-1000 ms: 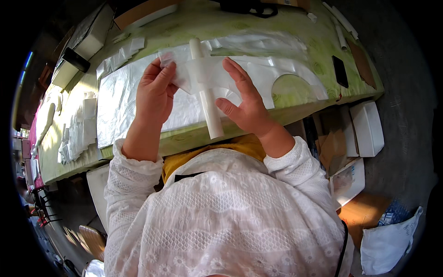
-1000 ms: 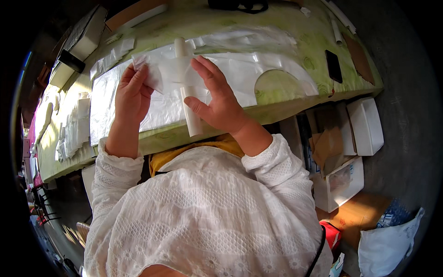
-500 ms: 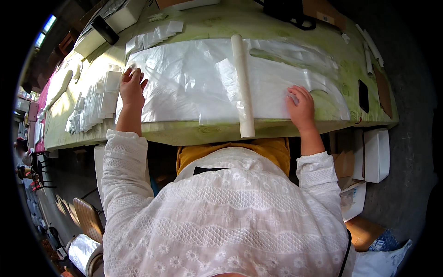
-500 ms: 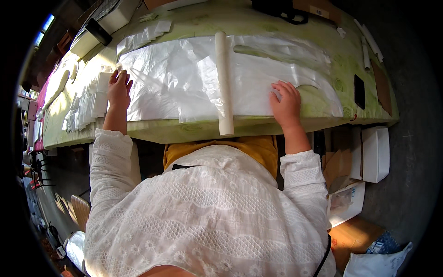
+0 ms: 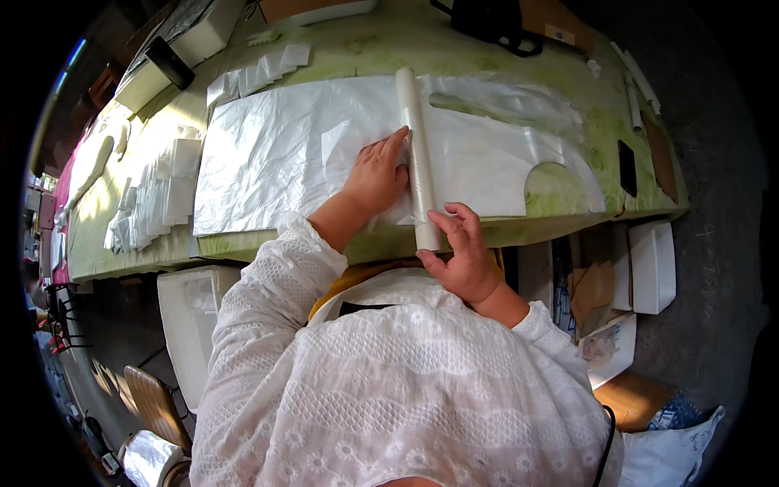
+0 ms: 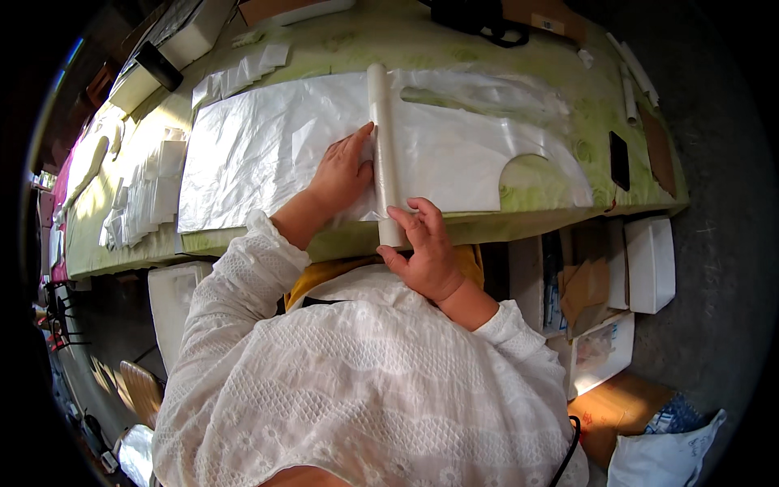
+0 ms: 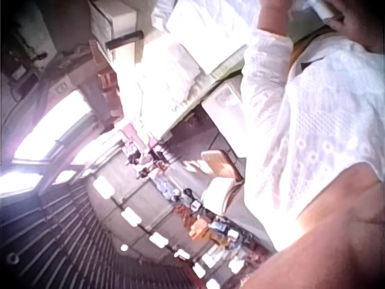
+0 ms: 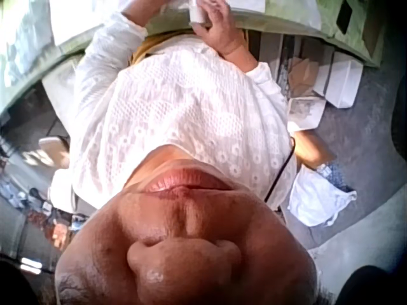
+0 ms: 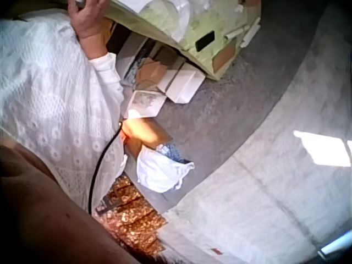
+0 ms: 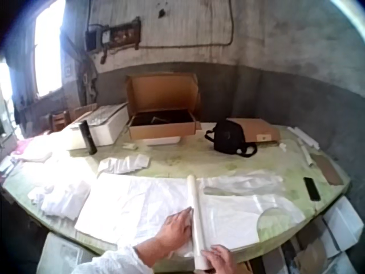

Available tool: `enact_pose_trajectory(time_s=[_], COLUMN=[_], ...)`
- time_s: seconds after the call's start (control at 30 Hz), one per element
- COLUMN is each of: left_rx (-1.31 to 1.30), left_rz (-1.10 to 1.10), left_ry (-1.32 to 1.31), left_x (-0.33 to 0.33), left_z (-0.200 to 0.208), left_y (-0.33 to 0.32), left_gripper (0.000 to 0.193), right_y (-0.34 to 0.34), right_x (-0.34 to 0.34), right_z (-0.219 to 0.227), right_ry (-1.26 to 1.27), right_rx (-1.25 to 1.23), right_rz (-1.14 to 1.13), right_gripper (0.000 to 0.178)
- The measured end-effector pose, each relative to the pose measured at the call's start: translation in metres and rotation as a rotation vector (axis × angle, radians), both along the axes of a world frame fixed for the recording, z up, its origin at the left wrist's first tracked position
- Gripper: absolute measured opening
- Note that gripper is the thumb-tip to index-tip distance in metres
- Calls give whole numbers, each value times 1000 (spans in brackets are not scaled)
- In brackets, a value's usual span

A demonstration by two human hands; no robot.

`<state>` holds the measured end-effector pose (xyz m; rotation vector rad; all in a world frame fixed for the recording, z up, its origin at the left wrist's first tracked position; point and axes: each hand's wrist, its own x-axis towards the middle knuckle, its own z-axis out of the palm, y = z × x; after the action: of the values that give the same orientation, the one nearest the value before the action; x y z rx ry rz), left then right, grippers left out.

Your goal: The person wraps small white rectangular items in clear plastic film using a cylindrical rolling tool. They repeatedly roll the film over each item, fold the edges, and place the wrapped items into a stack on the table.

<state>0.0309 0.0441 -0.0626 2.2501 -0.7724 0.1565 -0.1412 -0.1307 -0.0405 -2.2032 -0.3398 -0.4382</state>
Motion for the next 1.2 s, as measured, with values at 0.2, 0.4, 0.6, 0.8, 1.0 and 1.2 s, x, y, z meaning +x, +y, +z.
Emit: enact_pose_trajectory(time_s=[0.2, 0.4, 0.6, 0.8, 1.0, 1.2], left_rx=[53, 80, 150, 227, 93, 30], left_rz=[21, 5, -26, -99, -247, 33], left_ry=[-22, -6, -42, 55, -201, -89], left_x=[-5, -2, -2, 4, -7, -17], left_z=[5, 4, 2, 29, 48, 31], left_y=[-2, -1, 4, 16, 23, 56], left_gripper=[68, 69, 73, 74, 39, 33], right_y=[11, 12, 0, 19, 31, 11], right_x=[-4, -13, -29, 20, 39, 96], right_z=[2, -10, 11, 26, 31, 7], right_ry=[85, 60, 170, -82, -154, -108], right_rx=[101, 93, 180, -197, -187, -303], right_rz=[20, 93, 95, 121, 202, -16], right_gripper=[77, 84, 73, 48, 30, 34])
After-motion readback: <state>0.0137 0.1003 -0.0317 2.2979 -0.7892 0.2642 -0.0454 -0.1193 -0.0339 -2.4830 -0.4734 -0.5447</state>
